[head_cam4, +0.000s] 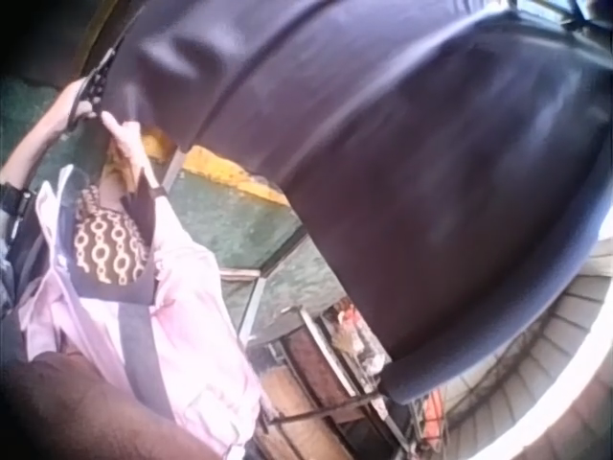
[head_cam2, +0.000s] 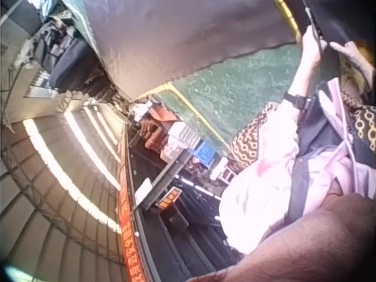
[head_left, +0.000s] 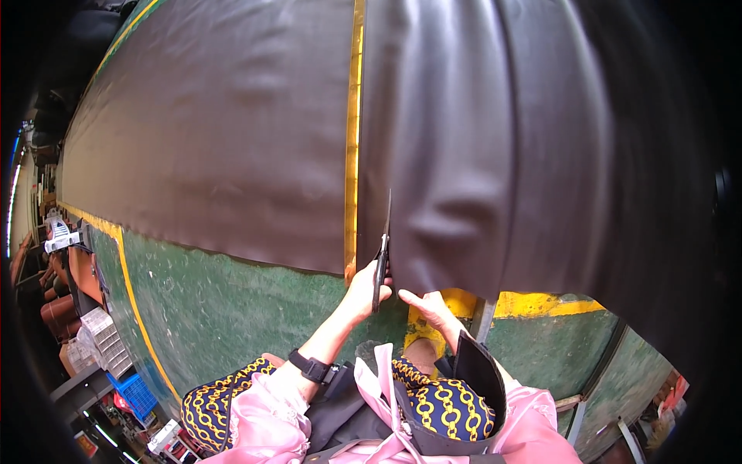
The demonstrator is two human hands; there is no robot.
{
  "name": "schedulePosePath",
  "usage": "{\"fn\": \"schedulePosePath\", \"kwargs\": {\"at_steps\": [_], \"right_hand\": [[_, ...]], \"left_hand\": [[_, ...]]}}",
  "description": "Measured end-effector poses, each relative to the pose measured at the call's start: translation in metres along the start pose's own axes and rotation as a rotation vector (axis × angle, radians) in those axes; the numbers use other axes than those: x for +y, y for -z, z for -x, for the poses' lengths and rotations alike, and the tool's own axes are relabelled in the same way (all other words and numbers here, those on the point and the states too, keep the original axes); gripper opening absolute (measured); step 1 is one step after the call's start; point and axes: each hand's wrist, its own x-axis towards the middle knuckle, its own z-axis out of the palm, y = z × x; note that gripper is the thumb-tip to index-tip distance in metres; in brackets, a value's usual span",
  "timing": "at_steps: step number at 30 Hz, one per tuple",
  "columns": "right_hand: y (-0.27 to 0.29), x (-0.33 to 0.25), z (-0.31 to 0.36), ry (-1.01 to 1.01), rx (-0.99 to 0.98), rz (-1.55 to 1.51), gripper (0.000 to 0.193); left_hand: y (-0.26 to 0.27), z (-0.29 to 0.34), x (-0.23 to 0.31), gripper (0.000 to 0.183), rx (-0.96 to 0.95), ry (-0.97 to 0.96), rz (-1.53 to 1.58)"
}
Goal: Cutting a large black material sheet using a metal guide and scissors, then rolling it up in a factory environment.
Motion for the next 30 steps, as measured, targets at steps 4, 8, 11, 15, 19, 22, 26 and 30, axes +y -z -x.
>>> {"fn": "schedulePosePath", "kwargs": {"at_steps": [4, 8, 11, 15, 19, 22, 26, 30], "right_hand": [[-0.007, 0.002, -0.015, 0.057, 0.05, -0.588, 0.039], [-0.017, -0.032, -0.059, -0.029, 0.164, -1.116, 0.022], [-0.026, -0.051, -0.083, -0.077, 0.179, -1.157, 0.024], [-0.045, -0.051, -0.082, 0.033, 0.257, -0.805, 0.033], [-0.041, -0.044, -0.078, -0.017, 0.281, -0.524, 0.018], [-0.043, -0.037, -0.079, 0.037, 0.347, -0.468, 0.019], [-0.044, -0.042, -0.075, 0.042, 0.358, -0.43, 0.019], [-0.044, -0.041, -0.076, 0.113, 0.339, -0.349, 0.024]], "left_hand": [[0.005, -0.008, -0.018, 0.064, -0.013, -0.089, -0.01], [0.006, -0.007, -0.015, 0.064, 0.0, -0.133, -0.096], [0.008, -0.01, -0.021, 0.064, -0.012, -0.126, -0.106], [0.006, -0.009, -0.016, 0.063, -0.01, -0.153, -0.159], [0.008, -0.023, -0.042, 0.053, 0.022, -0.279, -0.297], [0.0, -0.027, -0.045, 0.051, 0.062, -0.272, -0.304], [0.001, -0.031, -0.046, 0.051, 0.072, -0.262, -0.291], [-0.001, -0.031, -0.043, 0.051, 0.077, -0.247, -0.332]]}}
